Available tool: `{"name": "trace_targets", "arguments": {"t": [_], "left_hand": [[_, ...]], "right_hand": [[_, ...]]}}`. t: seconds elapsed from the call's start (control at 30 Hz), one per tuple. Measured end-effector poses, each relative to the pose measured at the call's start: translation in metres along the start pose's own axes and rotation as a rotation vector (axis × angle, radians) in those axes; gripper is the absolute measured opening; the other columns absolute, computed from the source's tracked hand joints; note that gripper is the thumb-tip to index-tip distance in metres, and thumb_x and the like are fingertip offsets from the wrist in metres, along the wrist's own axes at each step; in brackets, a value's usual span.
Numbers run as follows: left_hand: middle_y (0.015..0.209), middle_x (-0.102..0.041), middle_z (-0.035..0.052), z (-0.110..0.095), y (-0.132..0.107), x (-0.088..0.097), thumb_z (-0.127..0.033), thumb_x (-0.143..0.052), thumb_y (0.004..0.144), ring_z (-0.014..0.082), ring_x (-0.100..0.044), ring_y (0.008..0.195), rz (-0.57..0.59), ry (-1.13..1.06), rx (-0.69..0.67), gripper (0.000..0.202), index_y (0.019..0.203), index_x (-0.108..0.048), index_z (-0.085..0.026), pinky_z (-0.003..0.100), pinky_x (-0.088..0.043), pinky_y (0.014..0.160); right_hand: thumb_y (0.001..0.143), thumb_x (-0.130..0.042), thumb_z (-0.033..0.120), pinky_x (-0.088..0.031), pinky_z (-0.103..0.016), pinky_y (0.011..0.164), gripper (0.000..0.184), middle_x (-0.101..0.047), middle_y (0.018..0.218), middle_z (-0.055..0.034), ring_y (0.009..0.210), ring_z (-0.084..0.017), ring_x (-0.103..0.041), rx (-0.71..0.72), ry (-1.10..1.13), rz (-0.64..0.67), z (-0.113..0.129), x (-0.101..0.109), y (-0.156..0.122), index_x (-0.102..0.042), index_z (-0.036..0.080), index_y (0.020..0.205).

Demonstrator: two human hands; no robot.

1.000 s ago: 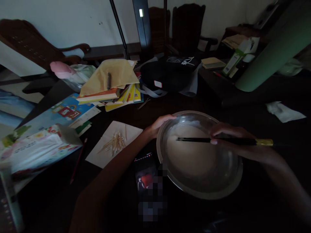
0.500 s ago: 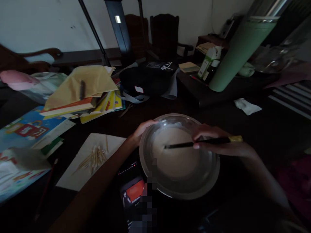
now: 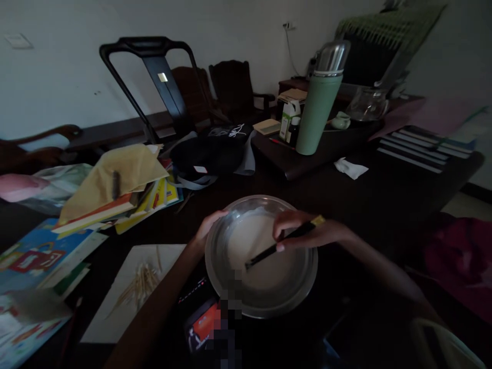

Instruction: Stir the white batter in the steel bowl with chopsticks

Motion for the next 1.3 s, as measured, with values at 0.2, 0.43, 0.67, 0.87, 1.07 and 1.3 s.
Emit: {"name": "trace_targets", "arguments": {"t": [0.2,0.43,0.67,0.87,1.07,1.3], "left_hand": [[0.049,-0.063,-0.0011,-0.001,-0.003,-0.001,-0.022,-0.060,0.070,0.0113,-0.055,0.046,-0.021,0.015,-0.018,0.015,0.057,-0.064,-0.016,0.022,-0.043,0.052],[0.049,-0.062,0.0006,-0.002,-0.007,-0.005,-0.022,-0.059,0.071,0.0112,-0.055,0.045,-0.011,0.011,-0.014,0.018,0.057,-0.065,-0.015,0.022,-0.044,0.053],[0.052,-0.064,0.0015,-0.001,-0.006,-0.003,-0.022,-0.060,0.070,0.0120,-0.056,0.048,0.000,0.016,-0.015,0.015,0.059,-0.065,-0.014,0.023,-0.043,0.054],[0.054,-0.064,0.0005,0.000,-0.008,-0.004,-0.023,-0.062,0.068,0.0116,-0.056,0.049,0.009,0.011,-0.030,0.011,0.063,-0.066,-0.014,0.022,-0.044,0.056],[0.051,-0.063,0.0001,-0.001,-0.011,-0.006,-0.025,-0.066,0.067,0.0116,-0.056,0.047,-0.009,0.018,-0.043,0.013,0.059,-0.065,-0.014,0.022,-0.043,0.053],[0.052,-0.064,0.0011,0.000,-0.006,-0.004,-0.022,-0.060,0.072,0.0122,-0.057,0.048,-0.012,0.000,-0.031,0.015,0.060,-0.066,-0.015,0.023,-0.044,0.054]], "right_hand": [[0.085,-0.047,0.044,-0.040,-0.038,0.083,0.030,-0.059,0.088,-0.0033,0.088,-0.016,-0.054,-0.114,-0.105,-0.210,-0.010,0.002,-0.002,-0.058,0.016,0.089],[0.086,-0.046,0.039,-0.039,-0.029,0.073,0.026,-0.057,0.070,0.0003,0.071,-0.011,-0.051,-0.080,-0.123,-0.124,-0.013,0.040,-0.028,-0.056,0.017,0.076],[0.086,-0.050,0.036,-0.050,-0.036,0.076,0.028,-0.060,0.099,-0.0053,0.087,-0.015,-0.058,0.083,-0.093,0.089,-0.005,0.005,-0.004,-0.057,0.014,0.102],[0.086,-0.049,0.035,-0.049,-0.039,0.081,0.031,-0.057,0.109,-0.0072,0.095,-0.017,-0.057,-0.050,-0.173,-0.109,-0.008,-0.005,0.003,-0.054,0.015,0.109],[0.088,-0.042,0.043,-0.038,-0.038,0.083,0.029,-0.059,0.080,-0.0015,0.082,-0.015,-0.052,-0.138,-0.211,-0.202,-0.011,0.028,-0.024,-0.057,0.018,0.083],[0.084,-0.051,0.040,-0.043,-0.030,0.078,0.025,-0.061,0.077,0.0001,0.077,-0.011,-0.055,0.044,-0.116,0.036,0.000,0.022,-0.016,-0.059,0.017,0.080]]}}
Point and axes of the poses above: each hand's wrist, its own y-axis towards the middle knuckle, its own x-axis out of the back of the hand, z = x × y, the point moved 2 cm from there along y, towards the middle knuckle
